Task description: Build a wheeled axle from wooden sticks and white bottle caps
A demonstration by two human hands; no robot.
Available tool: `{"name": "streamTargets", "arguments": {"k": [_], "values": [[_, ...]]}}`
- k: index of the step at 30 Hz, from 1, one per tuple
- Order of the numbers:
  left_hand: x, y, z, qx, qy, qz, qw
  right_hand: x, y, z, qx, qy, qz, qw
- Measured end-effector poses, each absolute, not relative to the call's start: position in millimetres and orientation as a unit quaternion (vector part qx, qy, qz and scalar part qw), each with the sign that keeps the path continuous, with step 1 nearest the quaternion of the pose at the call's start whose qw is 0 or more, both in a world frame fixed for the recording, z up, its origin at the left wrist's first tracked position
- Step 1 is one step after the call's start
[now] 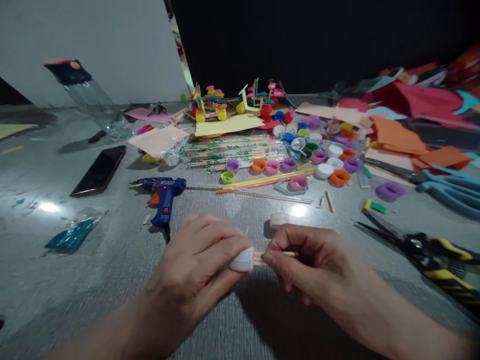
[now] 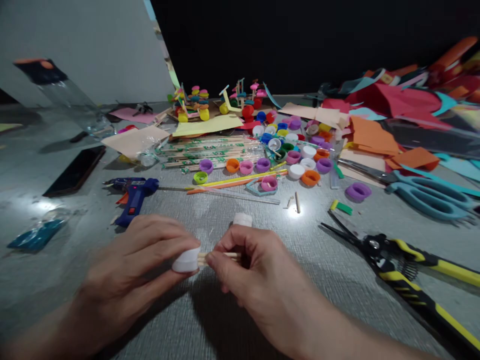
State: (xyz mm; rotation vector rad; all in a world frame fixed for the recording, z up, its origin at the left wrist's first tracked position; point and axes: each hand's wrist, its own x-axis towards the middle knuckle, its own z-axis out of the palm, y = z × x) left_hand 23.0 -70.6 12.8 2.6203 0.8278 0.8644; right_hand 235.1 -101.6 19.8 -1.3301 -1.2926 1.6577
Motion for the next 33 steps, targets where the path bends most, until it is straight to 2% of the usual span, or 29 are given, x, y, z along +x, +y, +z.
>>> {"name": "streamTargets", "arguments": {"k": [20,33], "values": [[26.0,-70.6,8.4,0.894,0.298,0.301,0.144,234.2,-101.8,12.6,-0.519,-0.477,0.626,0.333],[22.9,-69.3,1.6,0.862,0.36,0.294,0.203,249.8,-104.4,19.0,-0.506,-0.519,0.607,0.327]]}}
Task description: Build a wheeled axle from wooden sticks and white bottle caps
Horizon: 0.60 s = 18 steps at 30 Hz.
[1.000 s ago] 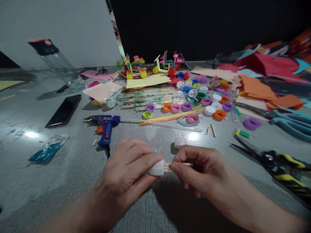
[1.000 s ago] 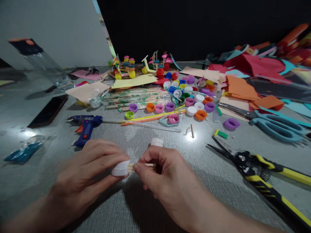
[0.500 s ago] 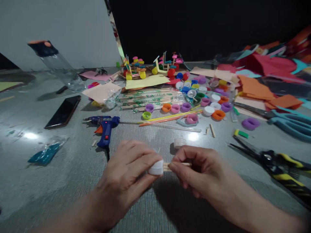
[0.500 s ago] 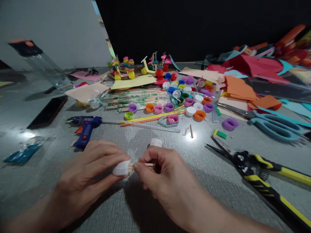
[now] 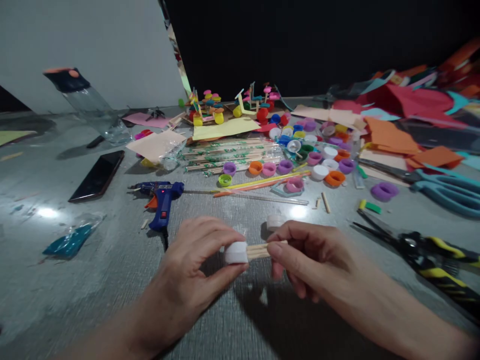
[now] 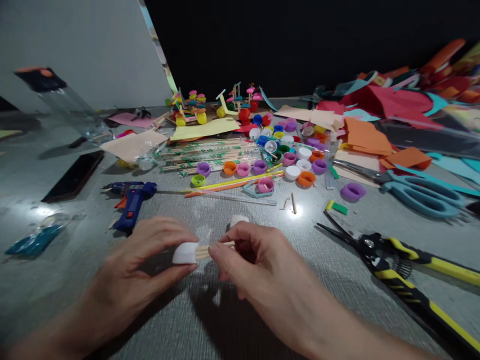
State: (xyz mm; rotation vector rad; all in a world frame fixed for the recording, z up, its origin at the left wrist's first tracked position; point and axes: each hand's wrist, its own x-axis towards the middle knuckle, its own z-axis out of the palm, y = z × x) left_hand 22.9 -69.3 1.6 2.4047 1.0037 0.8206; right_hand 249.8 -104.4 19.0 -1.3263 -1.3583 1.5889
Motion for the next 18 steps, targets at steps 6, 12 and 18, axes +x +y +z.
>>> {"name": "streamTargets", "arguments": {"k": [6,12,18], "values": [[23.5,-71.4,4.4,0.862,0.357,0.298,0.2,247.9,-98.7,13.0,-0.509,-0.522,0.614,0.301],[26.4,-72.1,5.4,0.867,0.348,0.303,0.185,243.3,-98.6,12.1,-0.497,-0.504,0.635,0.309],[25.7,-73.5,3.6,0.864,0.36,0.311,0.162,237.5,-100.2,10.8,-0.484,-0.492,0.637,0.344]]}}
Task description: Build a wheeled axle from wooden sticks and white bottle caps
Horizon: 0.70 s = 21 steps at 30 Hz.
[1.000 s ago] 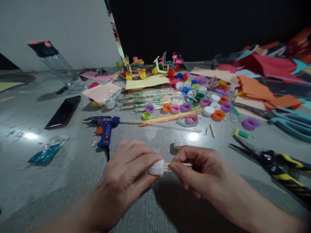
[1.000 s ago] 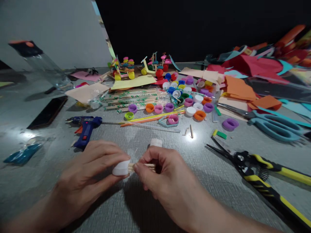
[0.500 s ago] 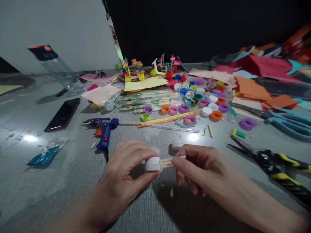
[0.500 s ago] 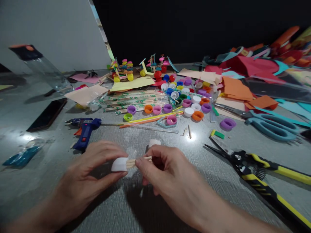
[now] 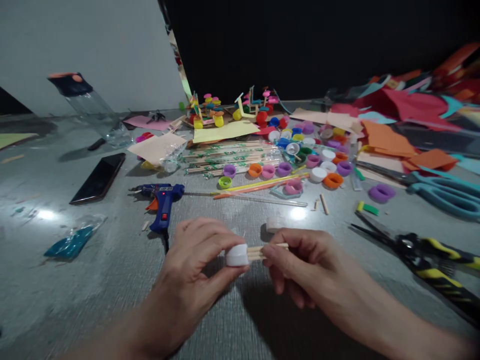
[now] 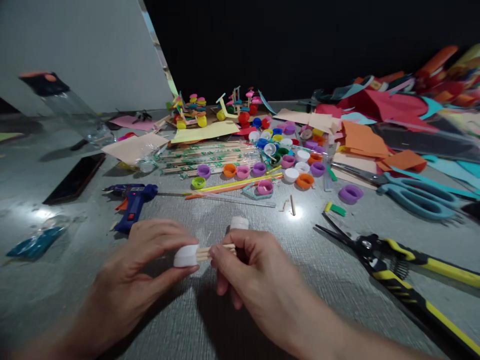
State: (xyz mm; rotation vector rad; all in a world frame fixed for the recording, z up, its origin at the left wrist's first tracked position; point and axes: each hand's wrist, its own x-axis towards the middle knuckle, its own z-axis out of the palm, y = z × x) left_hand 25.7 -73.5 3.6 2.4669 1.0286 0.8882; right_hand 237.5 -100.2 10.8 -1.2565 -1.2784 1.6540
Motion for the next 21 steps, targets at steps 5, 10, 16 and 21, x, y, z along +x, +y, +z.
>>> {"name": "streamTargets", "arguments": {"k": [5,10,16,21], "values": [[25.8,-73.6,3.0,0.859,0.366,0.317,0.168,235.3,-100.3,12.7,-0.483,-0.484,0.636,0.357],[27.3,-72.6,3.3,0.857,0.366,0.323,0.163,234.4,-99.6,14.4,-0.487,-0.479,0.635,0.36],[27.2,-73.5,5.3,0.857,0.37,0.315,0.174,233.5,-99.9,15.2,-0.494,-0.474,0.637,0.354],[26.7,-72.2,2.9,0.853,0.373,0.32,0.176,233.4,-100.5,10.2,-0.496,-0.477,0.634,0.352]]}}
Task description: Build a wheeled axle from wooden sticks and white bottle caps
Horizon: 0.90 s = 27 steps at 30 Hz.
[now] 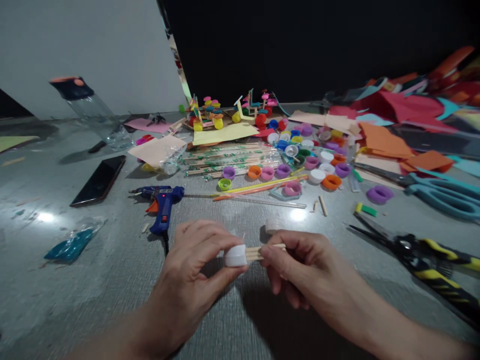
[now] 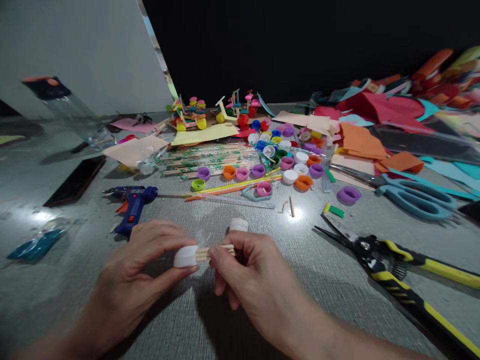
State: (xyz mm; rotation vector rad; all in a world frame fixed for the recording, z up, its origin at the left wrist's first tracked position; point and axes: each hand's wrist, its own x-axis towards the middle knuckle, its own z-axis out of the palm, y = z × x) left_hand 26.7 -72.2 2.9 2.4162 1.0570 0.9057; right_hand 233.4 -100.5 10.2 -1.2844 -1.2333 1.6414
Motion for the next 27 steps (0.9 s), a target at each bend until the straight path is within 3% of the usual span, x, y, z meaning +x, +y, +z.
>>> {"name": "streamTargets", "arguments": {"k": [10,27], "values": [[23.4,-69.5,1.9,0.85,0.388,0.303,0.188,246.8,-98.8,9.8,-0.527,-0.515,0.597,0.317],[23.4,-72.1,0.3,0.87,0.359,0.3,0.156,243.7,-93.5,4.3,-0.486,-0.502,0.659,0.279]]}}
